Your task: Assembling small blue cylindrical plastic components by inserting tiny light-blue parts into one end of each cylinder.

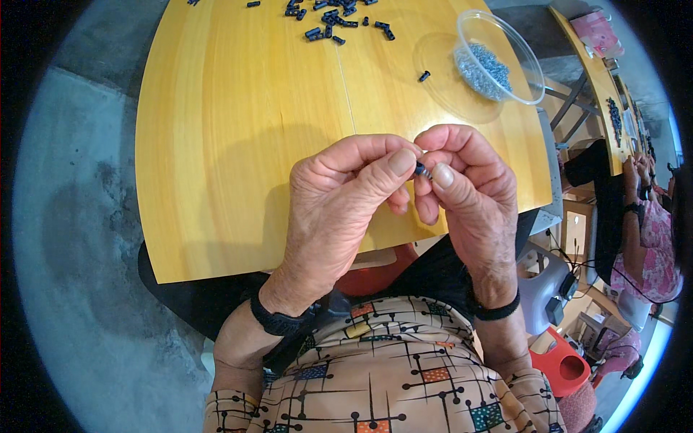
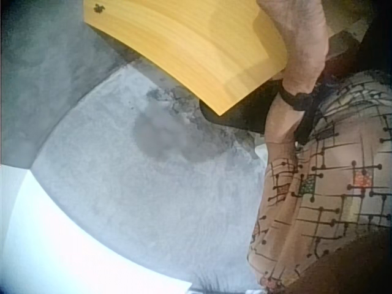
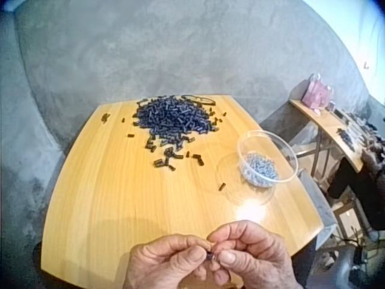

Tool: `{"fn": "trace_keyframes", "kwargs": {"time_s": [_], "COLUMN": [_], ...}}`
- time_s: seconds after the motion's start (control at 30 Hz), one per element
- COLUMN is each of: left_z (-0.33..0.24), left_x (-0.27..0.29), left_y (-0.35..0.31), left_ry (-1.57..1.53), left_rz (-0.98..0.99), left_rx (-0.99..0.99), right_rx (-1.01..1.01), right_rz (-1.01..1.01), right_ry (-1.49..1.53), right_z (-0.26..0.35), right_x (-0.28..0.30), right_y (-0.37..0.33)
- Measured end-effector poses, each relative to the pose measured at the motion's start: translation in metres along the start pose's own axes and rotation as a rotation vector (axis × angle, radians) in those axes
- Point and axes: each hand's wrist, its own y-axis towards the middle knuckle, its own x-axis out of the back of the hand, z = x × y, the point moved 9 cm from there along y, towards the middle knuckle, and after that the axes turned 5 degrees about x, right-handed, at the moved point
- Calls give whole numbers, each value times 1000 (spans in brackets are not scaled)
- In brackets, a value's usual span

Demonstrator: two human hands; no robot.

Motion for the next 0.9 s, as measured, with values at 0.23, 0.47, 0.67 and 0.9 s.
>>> {"fn": "trace_keyframes", "kwargs": {"time_s": [0.23,0.47,0.67,0.9], "left_z": [-10,-20,-31,-24], "left_x": [-3,-2,-8,-9], "left_y": [-1,-6,-12,-7], "left_ry": [196,359,469,343], "left_rz": [-23,-62,-63,-28], "left_rx": [-121,-313,-460,-304], "right_rx": [16,55,116,177], "right_rz": [-37,-70,-95,-112], "right_ry": [-33,-30,-51,-201], "right_z": [2,3,8,17], "right_x": [4,3,2,1], "right_y": [-3,-7,-11,-14]}}
